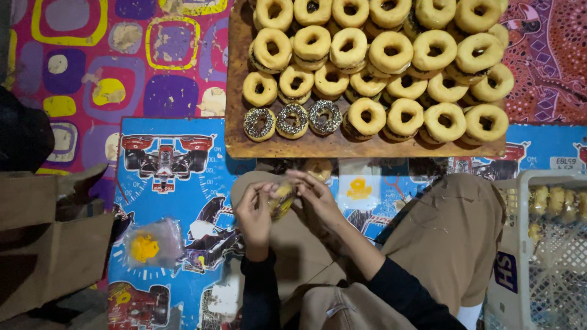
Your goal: The person sits on the floor and individually wraps doughnuts in clear plastic bags. They pick doughnuts from a wooden board, place them into bags, and then transfer the wrapped items into a white plastic crate.
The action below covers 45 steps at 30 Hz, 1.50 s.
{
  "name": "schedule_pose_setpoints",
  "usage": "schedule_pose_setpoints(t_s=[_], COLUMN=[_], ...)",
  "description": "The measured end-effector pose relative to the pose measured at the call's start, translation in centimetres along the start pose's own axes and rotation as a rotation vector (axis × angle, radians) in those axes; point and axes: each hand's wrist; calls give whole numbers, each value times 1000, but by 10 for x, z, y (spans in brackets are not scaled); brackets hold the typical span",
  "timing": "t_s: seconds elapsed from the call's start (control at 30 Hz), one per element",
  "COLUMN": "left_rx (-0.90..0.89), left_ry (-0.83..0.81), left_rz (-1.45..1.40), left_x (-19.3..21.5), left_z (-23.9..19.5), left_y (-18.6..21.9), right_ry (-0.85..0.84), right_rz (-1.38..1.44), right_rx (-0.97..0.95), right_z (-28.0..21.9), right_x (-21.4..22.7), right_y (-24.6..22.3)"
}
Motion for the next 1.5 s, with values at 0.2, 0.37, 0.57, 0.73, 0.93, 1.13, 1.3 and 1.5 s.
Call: schedule_pose_setpoints(t_s=[0.2, 0.37, 0.57, 0.73, 0.93, 1.13, 1.3, 1.5], left_rx=[-19, 194, -178, 134, -37, 116, 186, 508], left_ry=[-12, 111, 239, 216, 30, -419, -565, -618], left_rz=[201, 119, 356, 415, 288, 756, 611, 173], left_x=[2, 2, 27, 44, 3, -96, -109, -79], left_z=[16, 41, 19, -37, -1, 71, 97, 52], left_y=[-6, -6, -33, -67, -105, -156, -163, -92], right_ry=[17, 68, 401, 351, 565, 872, 939, 727], right_rz=[-39, 7, -78, -6, -140, -472, -538, -349], right_rx=[82, 87, 17, -340, 6, 187, 190, -137], right_z=[17, 27, 14, -34, -3, 37, 53, 13], right_x=[-2, -12, -31, -23, 27, 71, 67, 67], right_y=[-6, -22, 4, 55, 68, 58, 73, 55])
Point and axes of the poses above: each hand's wrist, its own z-axis towards the middle knuckle, its own x-axis out of the back of the hand, y = z × x, and after that the axes turned 2 degrees about -y, right-handed
